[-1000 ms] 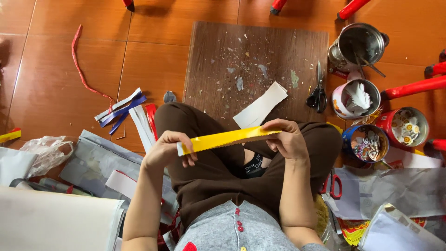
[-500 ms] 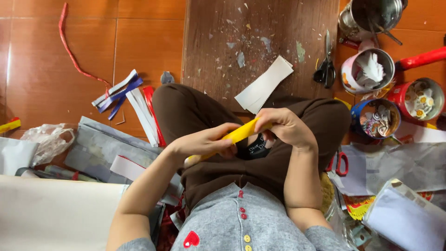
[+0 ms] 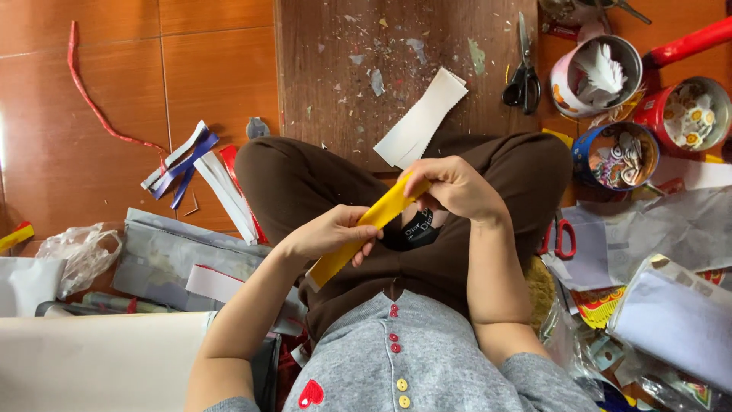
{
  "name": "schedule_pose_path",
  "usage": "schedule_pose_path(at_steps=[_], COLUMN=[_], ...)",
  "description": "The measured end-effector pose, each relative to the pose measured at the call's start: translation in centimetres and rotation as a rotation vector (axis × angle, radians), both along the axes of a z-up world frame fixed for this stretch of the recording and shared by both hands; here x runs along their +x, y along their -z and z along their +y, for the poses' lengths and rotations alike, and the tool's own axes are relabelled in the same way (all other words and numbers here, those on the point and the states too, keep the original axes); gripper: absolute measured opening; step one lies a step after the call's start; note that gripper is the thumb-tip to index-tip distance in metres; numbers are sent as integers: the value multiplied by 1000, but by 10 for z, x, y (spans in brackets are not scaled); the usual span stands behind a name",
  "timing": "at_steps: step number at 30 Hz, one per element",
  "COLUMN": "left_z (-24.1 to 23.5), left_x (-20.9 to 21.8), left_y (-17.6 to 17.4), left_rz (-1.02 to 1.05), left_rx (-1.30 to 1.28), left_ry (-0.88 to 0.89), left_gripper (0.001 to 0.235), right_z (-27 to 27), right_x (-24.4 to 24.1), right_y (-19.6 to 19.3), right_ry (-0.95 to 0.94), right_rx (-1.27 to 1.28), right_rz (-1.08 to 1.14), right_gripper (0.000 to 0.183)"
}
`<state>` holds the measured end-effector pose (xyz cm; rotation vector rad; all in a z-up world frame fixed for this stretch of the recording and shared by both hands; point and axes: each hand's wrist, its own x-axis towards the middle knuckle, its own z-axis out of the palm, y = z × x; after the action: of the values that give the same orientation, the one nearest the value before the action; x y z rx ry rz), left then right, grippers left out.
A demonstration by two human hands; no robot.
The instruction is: Cutting strips of yellow paper with scissors and folding them for a craft project
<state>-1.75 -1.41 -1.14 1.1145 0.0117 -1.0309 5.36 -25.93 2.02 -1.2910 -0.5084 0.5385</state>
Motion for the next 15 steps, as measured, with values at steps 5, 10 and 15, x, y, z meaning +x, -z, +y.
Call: schedule_pose_path(at_steps=[5, 10, 15], left_z=[-8, -26, -34], left_x=[2, 13, 18], left_y=[29, 51, 43], left_rz=[-107, -183, -271], left_rx=[107, 124, 156], left_ry=[-223, -475, -500], left_gripper=[15, 14, 18], right_z=[6, 43, 55], right_x=[7, -3, -2], right_y=[34, 45, 42], right_ry=[114, 121, 314], right_rx=[31, 61, 15], right_rz=[45, 420, 337], right_gripper=[58, 8, 18])
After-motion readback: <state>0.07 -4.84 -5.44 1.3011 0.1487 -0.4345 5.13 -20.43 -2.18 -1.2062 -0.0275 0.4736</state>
